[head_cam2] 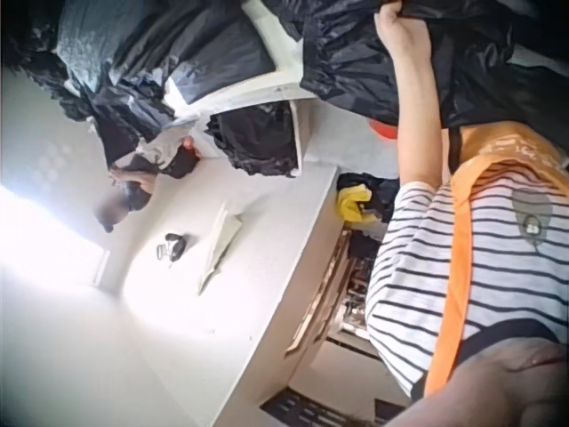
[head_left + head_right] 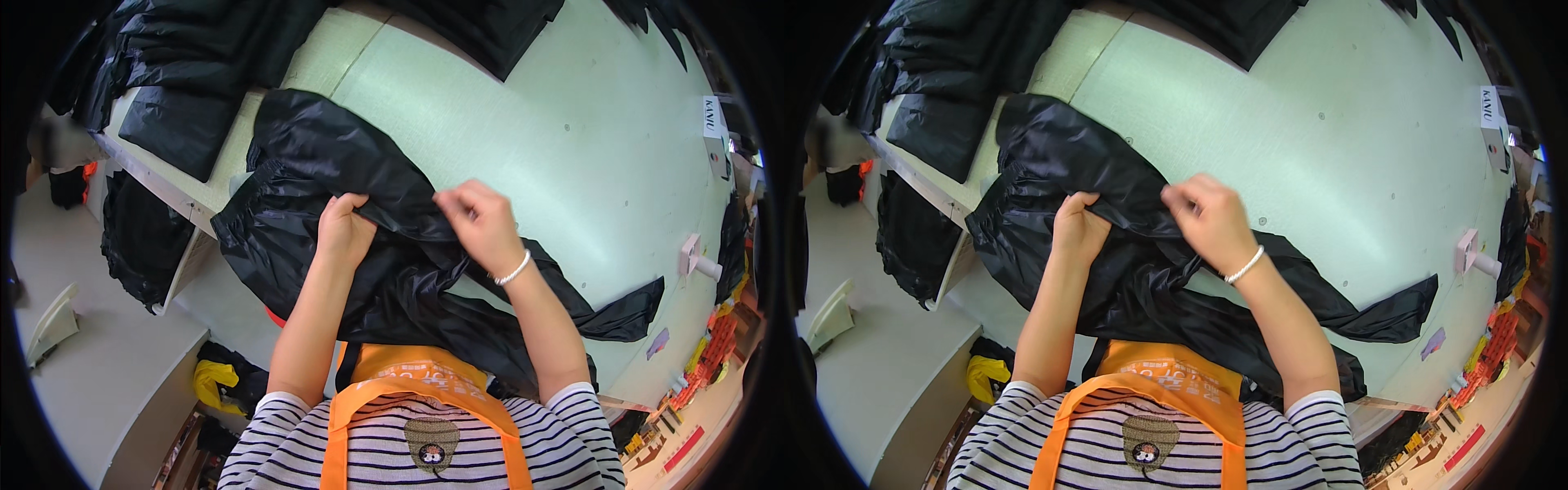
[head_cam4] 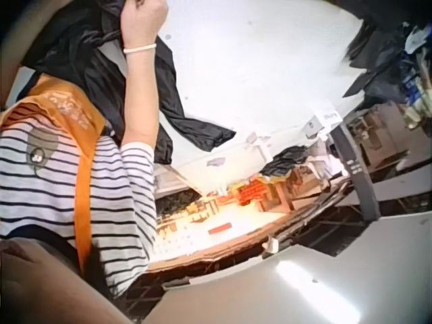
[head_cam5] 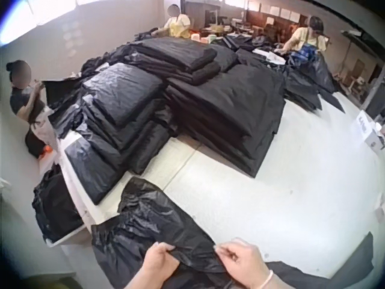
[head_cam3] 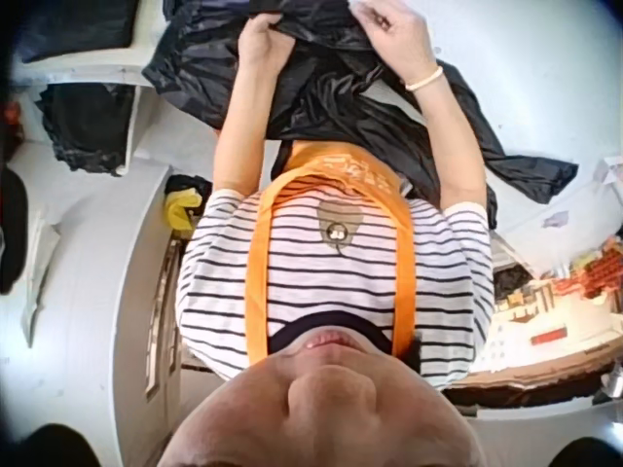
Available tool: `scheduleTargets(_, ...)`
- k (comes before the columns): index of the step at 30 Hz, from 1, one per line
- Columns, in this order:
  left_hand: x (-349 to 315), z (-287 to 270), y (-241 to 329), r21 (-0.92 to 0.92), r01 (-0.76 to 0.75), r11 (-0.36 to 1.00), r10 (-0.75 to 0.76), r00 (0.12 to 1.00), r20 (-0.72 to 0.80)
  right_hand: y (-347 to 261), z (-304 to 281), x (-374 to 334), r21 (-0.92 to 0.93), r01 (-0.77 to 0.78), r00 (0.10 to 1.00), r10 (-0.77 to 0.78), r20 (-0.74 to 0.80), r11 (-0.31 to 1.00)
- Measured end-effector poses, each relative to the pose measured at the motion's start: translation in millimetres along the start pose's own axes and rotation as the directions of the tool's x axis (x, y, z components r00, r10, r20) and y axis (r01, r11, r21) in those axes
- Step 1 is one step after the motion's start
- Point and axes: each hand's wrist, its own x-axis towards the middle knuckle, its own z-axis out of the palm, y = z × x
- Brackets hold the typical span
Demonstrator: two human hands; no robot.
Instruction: The person folds black pants on a white table, smooths them, and stacks them. They repeatedly pick up pants, fold them in half, and place them in a growing pile.
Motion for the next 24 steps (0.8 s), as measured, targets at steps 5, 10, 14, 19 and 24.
scheduleTargets(5, -1.3, -18.1, -12.9, -0.259, 0.044, 0.965, -0.044, 0.999, 0.005, 16.2, 6.2, 15.2, 0.2, -0.245, 0.952, 0.197, 0.233, 0.949)
scheduleTargets(10, -4.1, -13.5, -13.9, -0.285, 0.04, 0.958, -0.06, 0.996, -0.06, 19.7, 13.7, 9.7, 0.203, -0.303, 0.938, 0.254, 0.235, 0.931)
scheduleTargets(14, -13.7, 8.4, -6.7, -0.14, -0.02, 0.99, -0.007, 0.981, -0.192, 26.3, 15.9, 14.8, 0.401, -0.285, 0.956, 0.289, 0.053, 0.871)
scheduleTargets(19, -43.3, 12.5, -2.2, -0.094, -0.108, 0.99, 0.098, 0.99, -0.102, 19.3, 9.1, 24.5, 0.4, -0.282, 0.941, 0.334, -0.063, 0.872)
scheduleTargets(24, -52.9, 9.5, -8.7, 0.594, -0.199, 0.779, 0.288, 0.956, -0.058, 12.2, 6.5, 26.3, 0.42, -0.311, 0.95, 0.286, 0.123, 0.852)
